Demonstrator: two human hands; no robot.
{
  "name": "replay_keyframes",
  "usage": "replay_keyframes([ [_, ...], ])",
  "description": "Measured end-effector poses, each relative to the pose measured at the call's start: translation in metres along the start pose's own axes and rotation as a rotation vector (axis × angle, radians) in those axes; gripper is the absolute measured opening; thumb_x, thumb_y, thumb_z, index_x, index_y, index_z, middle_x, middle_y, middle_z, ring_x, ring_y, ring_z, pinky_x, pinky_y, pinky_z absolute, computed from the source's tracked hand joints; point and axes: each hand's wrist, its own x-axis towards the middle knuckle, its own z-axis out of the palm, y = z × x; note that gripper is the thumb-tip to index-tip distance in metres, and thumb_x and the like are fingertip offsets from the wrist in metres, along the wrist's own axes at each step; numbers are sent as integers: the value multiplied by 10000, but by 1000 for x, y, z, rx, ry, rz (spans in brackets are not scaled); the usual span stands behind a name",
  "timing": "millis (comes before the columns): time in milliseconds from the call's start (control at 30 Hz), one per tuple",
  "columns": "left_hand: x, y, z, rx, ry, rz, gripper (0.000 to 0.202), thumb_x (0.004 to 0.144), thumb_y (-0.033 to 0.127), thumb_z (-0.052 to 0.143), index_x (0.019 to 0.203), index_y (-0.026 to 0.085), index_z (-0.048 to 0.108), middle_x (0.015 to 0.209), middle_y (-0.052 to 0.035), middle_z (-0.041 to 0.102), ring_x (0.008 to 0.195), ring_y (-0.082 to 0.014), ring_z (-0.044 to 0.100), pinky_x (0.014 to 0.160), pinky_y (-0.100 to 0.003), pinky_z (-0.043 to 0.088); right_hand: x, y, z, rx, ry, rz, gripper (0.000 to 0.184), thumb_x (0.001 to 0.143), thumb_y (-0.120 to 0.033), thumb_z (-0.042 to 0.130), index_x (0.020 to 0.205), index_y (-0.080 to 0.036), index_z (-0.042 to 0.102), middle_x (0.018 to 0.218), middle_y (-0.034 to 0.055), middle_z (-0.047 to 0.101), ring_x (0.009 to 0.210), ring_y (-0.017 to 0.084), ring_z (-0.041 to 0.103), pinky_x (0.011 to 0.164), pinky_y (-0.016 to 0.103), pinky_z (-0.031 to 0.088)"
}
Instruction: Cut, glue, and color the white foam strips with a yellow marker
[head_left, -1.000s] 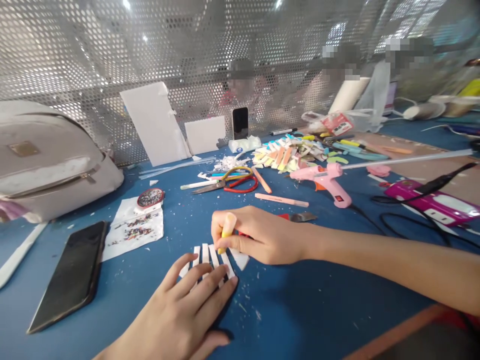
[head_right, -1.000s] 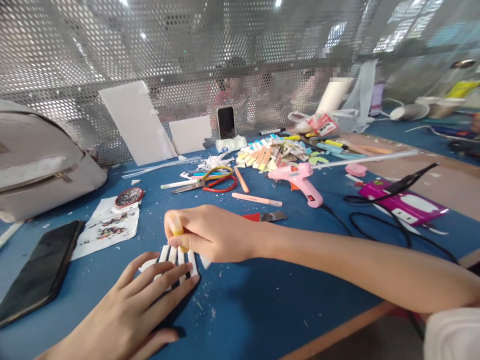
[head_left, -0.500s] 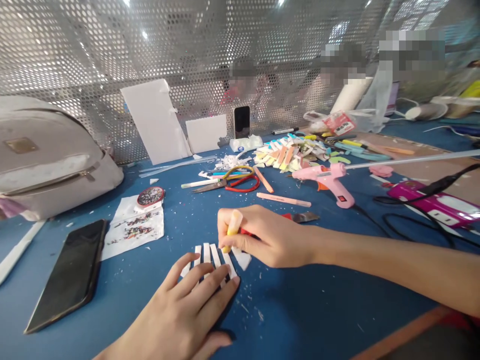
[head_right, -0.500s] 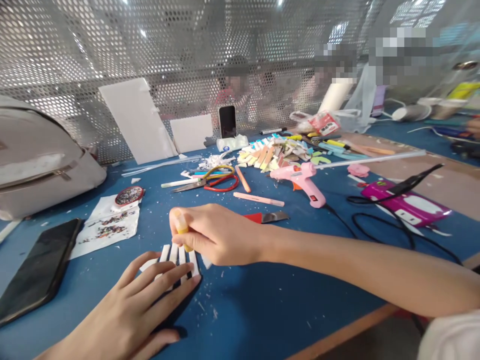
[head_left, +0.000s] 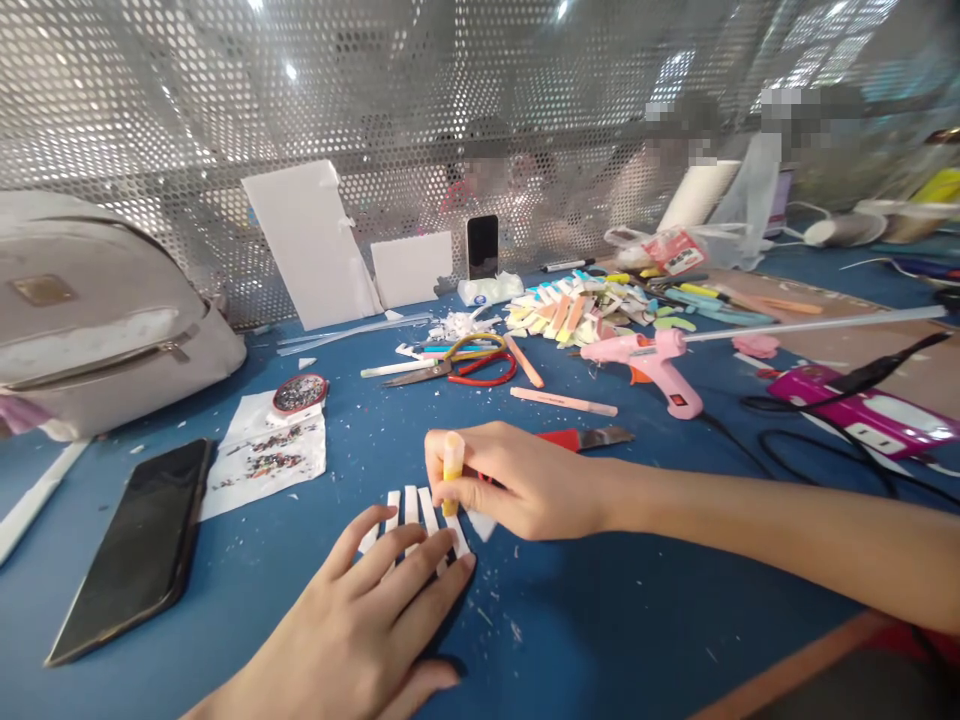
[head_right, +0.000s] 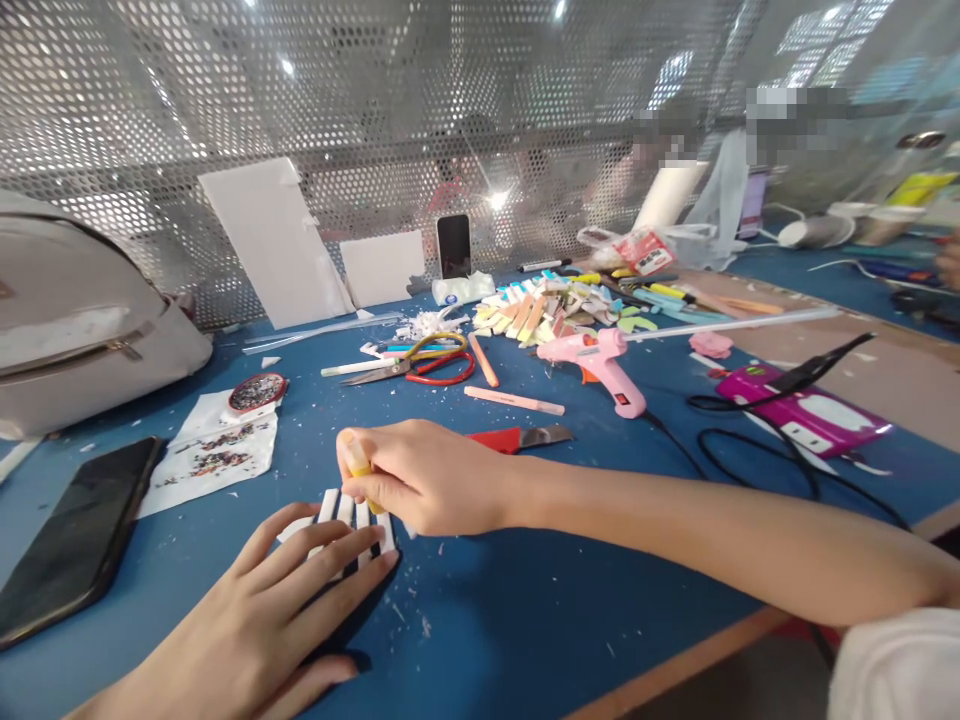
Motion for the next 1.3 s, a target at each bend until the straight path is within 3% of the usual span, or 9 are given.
replay_keyframes([
  [167, 0, -1, 1, 21, -36, 11, 490, 1061, 512, 353, 1403, 233, 565, 1352, -13, 636, 1200, -216, 540, 1159, -412, 278, 1, -8, -17, 85, 148, -41, 186, 1021, -189, 471, 838, -182, 503, 838, 16, 584, 692, 114, 589, 652, 248, 473],
  [367, 1, -5, 0, 84, -65, 95, 517, 1054, 517, 377, 1420, 195, 549, 1453, -42, 571, 1253, -231, 539, 1153, -415, 327, -3, 3, -26, -39, 177, -40, 166, 993, -183, 501, 829, -184, 519, 827, 12, 611, 699, 122, 592, 668, 268, 483],
  [567, -2, -5, 2, 70, -48, 81, 501, 1065, 508, 353, 1391, 202, 579, 1416, -26, 607, 1268, -213, 535, 1251, -438, 105, -4, 23, -22, -49, 194, 5, 204, 1010, -249, 496, 813, -200, 474, 861, 23, 618, 690, 122, 595, 667, 282, 488],
  [700, -2, -6, -1, 32, -40, 76, 491, 1071, 488, 350, 1406, 197, 562, 1406, -25, 612, 1276, -201, 525, 1243, -406, 105, -3, 27, -21, -66, 192, 12, 222, 1013, -233, 481, 794, -202, 456, 859, 25, 621, 722, 126, 609, 715, 298, 491],
  [833, 0, -12, -12, -41, -70, -101, 443, 1073, 371, 388, 1472, 199, 471, 1475, -44, 539, 1317, -188, 486, 1167, -348, 265, -3, 29, -22, -90, 196, 15, 192, 1016, -218, 463, 826, -199, 473, 910, 29, 623, 735, 130, 618, 740, 315, 492],
  [933, -1, -22, -17, -78, -140, -311, 548, 1030, 384, 498, 1537, 237, 347, 1532, -72, 465, 1350, -253, 458, 1123, -428, 358, -3, 33, -23, -129, 205, 21, 155, 1023, -219, 468, 877, -198, 516, 970, 37, 636, 805, 149, 618, 777, 333, 476],
  [1033, -8, -31, -12, -143, -173, -370, 769, 971, 525, 572, 1584, 234, 211, 1515, -126, 476, 1326, -309, 492, 1112, -527, 391, -3, 39, -23, -168, 223, 25, 115, 1026, -215, 478, 953, -201, 566, 1007, 48, 650, 916, 182, 603, 838, 362, 457],
  [1233, -20, -43, -4, -267, -220, -419, 940, 920, 660, 556, 1607, 243, 68, 1484, -147, 521, 1349, -342, 490, 1169, -603, 291, -3, 52, -20, -177, 244, 26, 137, 1024, -198, 480, 956, -202, 599, 1013, 50, 661, 921, 184, 613, 860, 369, 475],
  [1300, -21, -53, -8, -311, -244, -472, 930, 889, 695, 572, 1593, 292, 116, 1470, -123, 536, 1341, -337, 498, 1193, -616, 205, -3, 54, -19, -173, 247, 23, 154, 1026, -202, 478, 946, -206, 610, 1015, 52, 662, 924, 186, 619, 860, 368, 482],
])
